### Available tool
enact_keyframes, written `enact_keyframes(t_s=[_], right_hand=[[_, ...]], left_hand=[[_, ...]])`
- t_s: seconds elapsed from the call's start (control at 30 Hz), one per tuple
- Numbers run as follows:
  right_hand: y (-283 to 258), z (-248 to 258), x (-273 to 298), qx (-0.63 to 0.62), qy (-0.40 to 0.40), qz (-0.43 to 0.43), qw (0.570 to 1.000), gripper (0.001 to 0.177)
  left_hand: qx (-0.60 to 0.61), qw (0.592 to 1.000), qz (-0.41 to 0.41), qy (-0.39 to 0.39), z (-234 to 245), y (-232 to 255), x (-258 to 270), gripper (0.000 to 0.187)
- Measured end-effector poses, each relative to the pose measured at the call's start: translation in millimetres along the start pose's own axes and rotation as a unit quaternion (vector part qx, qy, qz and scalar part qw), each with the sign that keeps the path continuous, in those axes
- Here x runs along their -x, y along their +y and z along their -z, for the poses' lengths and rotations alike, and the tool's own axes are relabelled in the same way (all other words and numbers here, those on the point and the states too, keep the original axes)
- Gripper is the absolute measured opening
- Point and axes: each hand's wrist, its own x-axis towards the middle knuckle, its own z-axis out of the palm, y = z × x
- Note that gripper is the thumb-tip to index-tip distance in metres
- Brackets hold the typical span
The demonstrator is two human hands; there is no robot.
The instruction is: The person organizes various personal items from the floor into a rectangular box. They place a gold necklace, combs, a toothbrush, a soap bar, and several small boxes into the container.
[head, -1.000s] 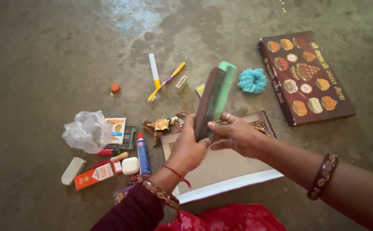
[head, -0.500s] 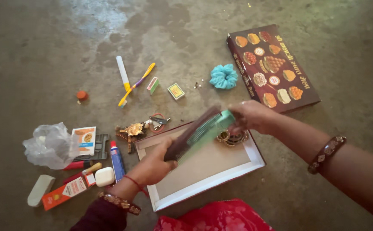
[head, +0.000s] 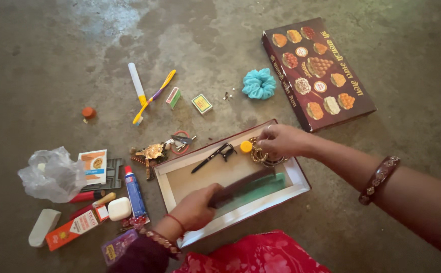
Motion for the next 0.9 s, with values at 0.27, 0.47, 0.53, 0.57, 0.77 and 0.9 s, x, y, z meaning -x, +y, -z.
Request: enact_keyframes(t_s=[0.27,0.47,0.53,0.57,0.77,0.9], right_hand=[[-16,-12,14,0.131,-0.01,0.081,0.988,0.037],[-15,-22,10,0.143,-0.031,0.074,0.986,0.033],[-10,-27,9,0.157,-0.028,0.095,0.983,0.031],[-7,-31,10,0.17,-0.025,0.119,0.978,0.03],[-2,-52,23,0.299,-0.131,0.162,0.931,0.05],[-5,-55,37,0.361,-0.152,0.157,0.907,0.073]], left_hand=[[-0.171,0.982,-0.012,0.085,-27,11,3,0.034],[-0.189,0.976,-0.03,0.102,-32,23,7,0.039],[-0.183,0.978,-0.023,0.102,-32,26,8,0.04],[-0.183,0.977,-0.023,0.104,-31,27,8,0.04],[-0.195,0.974,-0.005,0.113,-36,37,9,0.042],[-0.222,0.965,-0.015,0.137,-42,39,8,0.042]])
